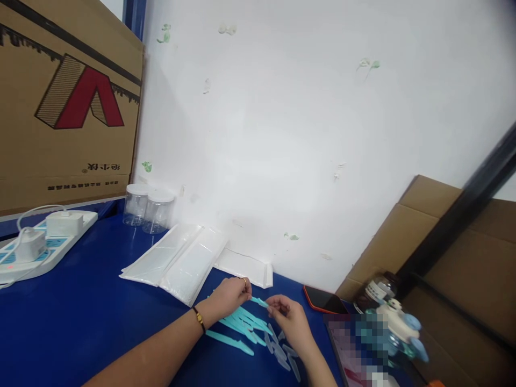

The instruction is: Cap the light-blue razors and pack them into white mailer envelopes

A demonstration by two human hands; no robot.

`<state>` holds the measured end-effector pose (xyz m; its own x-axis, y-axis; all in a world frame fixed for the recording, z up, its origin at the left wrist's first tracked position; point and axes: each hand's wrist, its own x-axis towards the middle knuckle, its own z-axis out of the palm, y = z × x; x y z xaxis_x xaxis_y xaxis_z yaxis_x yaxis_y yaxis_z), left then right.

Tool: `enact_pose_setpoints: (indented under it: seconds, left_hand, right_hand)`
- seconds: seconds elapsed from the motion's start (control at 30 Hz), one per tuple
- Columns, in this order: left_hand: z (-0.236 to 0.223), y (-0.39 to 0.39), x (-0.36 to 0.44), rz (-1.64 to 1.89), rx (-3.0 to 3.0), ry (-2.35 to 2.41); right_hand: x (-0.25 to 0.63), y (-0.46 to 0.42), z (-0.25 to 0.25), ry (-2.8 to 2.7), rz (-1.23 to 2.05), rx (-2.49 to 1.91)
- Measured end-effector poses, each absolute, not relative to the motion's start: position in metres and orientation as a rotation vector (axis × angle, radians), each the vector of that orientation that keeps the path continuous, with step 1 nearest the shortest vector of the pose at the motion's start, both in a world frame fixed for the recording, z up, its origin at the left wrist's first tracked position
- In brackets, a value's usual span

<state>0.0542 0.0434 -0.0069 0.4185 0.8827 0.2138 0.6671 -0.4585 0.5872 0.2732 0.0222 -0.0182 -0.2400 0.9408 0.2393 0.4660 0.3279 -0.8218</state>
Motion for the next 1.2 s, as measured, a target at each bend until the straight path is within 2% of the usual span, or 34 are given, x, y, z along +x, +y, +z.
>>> enact_pose_setpoints:
  seconds: [0.17,0.33,0.53,0.7,0.93,1.2]
  left_hand:
    - [-0.008,0.044,0.06,0.701,2.283,1.315]
    - [-0.015,0.051,0.061,0.656,2.304,1.441]
    - [-0.022,0.051,0.064,0.528,2.355,1.508]
    - [-0.017,0.049,0.057,0.626,2.354,1.521]
    - [-0.005,0.039,0.052,0.52,2.495,1.156]
    - [-0.002,0.044,0.055,0.676,2.412,1.232]
  right_hand:
    - [0.273,0.024,-0.019,-1.807,0.815,-1.273]
    - [0.28,0.02,-0.008,-1.986,0.563,-1.392]
    - [0.289,0.015,-0.011,-2.198,0.585,-1.363]
    - [0.288,0.023,-0.027,-2.27,0.624,-1.371]
    - [0.271,0.012,-0.02,-2.116,0.622,-1.402]
    - [0.313,0.016,0.005,-1.987,0.618,-1.451]
